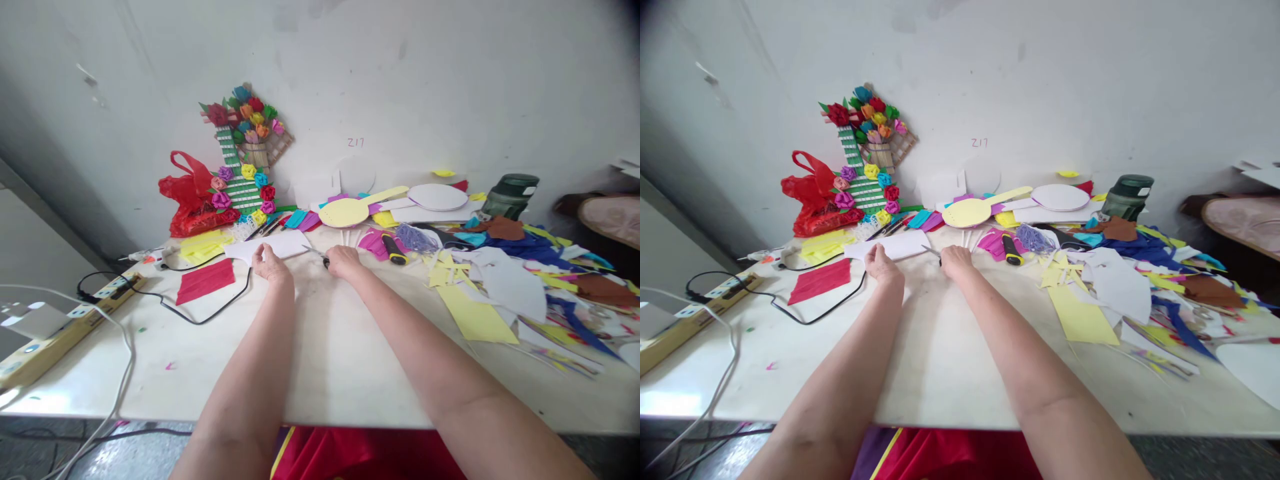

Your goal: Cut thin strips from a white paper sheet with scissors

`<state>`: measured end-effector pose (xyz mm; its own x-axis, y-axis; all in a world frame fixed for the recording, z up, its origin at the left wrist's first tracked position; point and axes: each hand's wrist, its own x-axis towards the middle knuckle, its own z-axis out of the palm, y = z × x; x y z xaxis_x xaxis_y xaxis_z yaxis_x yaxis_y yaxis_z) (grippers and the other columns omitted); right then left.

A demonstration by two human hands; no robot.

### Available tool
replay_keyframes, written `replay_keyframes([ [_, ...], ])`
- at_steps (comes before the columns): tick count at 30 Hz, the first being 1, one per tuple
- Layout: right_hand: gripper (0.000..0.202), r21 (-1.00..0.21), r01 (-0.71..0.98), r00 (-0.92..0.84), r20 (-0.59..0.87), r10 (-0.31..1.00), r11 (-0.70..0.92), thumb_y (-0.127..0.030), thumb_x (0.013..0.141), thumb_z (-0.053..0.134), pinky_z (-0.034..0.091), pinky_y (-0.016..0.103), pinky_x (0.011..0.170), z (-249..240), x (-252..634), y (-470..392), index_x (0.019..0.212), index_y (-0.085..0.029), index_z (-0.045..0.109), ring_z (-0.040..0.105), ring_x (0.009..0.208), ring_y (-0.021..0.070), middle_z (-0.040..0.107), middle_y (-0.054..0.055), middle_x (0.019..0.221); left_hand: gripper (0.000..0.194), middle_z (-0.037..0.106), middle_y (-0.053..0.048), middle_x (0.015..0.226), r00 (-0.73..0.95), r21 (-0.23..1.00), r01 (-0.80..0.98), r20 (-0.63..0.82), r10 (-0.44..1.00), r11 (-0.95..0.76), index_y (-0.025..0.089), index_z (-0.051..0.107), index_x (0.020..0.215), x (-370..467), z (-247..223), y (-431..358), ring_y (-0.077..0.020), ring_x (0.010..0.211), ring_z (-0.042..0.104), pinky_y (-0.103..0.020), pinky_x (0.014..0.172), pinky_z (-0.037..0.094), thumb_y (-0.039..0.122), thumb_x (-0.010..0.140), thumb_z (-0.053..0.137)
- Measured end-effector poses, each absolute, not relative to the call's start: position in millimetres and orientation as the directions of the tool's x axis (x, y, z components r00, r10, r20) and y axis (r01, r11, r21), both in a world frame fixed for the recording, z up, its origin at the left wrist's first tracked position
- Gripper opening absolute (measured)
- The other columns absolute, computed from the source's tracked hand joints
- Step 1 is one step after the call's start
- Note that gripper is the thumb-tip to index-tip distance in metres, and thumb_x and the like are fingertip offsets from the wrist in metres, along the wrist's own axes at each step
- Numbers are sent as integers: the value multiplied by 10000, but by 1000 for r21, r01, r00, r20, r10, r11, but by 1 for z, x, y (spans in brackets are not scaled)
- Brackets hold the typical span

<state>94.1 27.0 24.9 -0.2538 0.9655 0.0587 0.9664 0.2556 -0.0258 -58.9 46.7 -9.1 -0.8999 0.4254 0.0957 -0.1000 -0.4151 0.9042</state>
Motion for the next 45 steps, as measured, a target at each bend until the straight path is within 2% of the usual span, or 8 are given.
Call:
replay_keyframes([
  [12,326,-52,955,-290,51,956,293,-143,689,515,448,345,716,21,96,33,984,-218,631,590,925,262,627,102,996,381,426,-40,1007,-819,737,-468,-154,553,-488,222,325,901,-68,-3,42,-111,899,514,-233,715,478,191,661,619],
  [18,319,-56,947,-313,72,947,317,-143,711,482,444,348,716,20,98,32,986,-208,631,592,918,263,629,107,974,263,475,2,798,-714,696,-568,-151,684,-439,202,335,862,-80,-9,47,-63,649,544,-240,690,489,154,727,556],
  [25,299,-42,945,-322,72,944,326,-157,704,506,442,334,705,21,98,31,968,-208,638,597,905,258,633,111,969,143,446,40,513,-606,853,-438,-46,794,-284,147,436,667,-77,-13,49,-74,426,475,-298,633,502,186,717,564],
  [30,270,-83,943,-316,76,946,322,-180,714,516,438,310,694,23,102,30,945,-227,648,603,889,239,645,90,969,101,500,-8,552,-679,944,-286,-78,730,-165,141,470,663,-74,-17,53,-134,500,557,-298,567,504,191,707,546],
  [35,302,-411,873,-236,111,965,261,-176,690,566,438,254,656,21,114,38,977,-229,640,601,892,217,650,56,984,76,544,-35,702,-764,880,-316,-14,645,-355,128,475,812,-78,-17,55,-113,551,578,-295,597,518,179,756,467],
  [39,427,-893,448,-140,-118,983,-43,-78,715,526,368,178,431,15,122,45,1138,-130,535,620,601,132,659,94,870,173,572,-53,711,-708,833,-411,-36,705,-370,112,438,955,-79,-14,53,-138,575,611,-290,601,517,181,797,425],
  [42,476,-976,148,-165,-182,969,-158,-9,702,507,263,144,340,8,125,47,1168,-103,472,592,508,93,653,79,771,223,594,-65,716,-651,822,-444,-23,758,-357,102,430,1019,-75,-10,49,-152,615,627,-283,616,516,180,811,419],
  [45,303,-984,15,-182,-179,967,-179,-35,711,533,200,138,295,4,126,48,1008,-98,537,550,429,69,612,21,621,205,602,-65,675,-590,809,-482,-16,807,-337,95,462,995,-69,-7,45,-154,600,628,-279,621,515,178,812,425],
])
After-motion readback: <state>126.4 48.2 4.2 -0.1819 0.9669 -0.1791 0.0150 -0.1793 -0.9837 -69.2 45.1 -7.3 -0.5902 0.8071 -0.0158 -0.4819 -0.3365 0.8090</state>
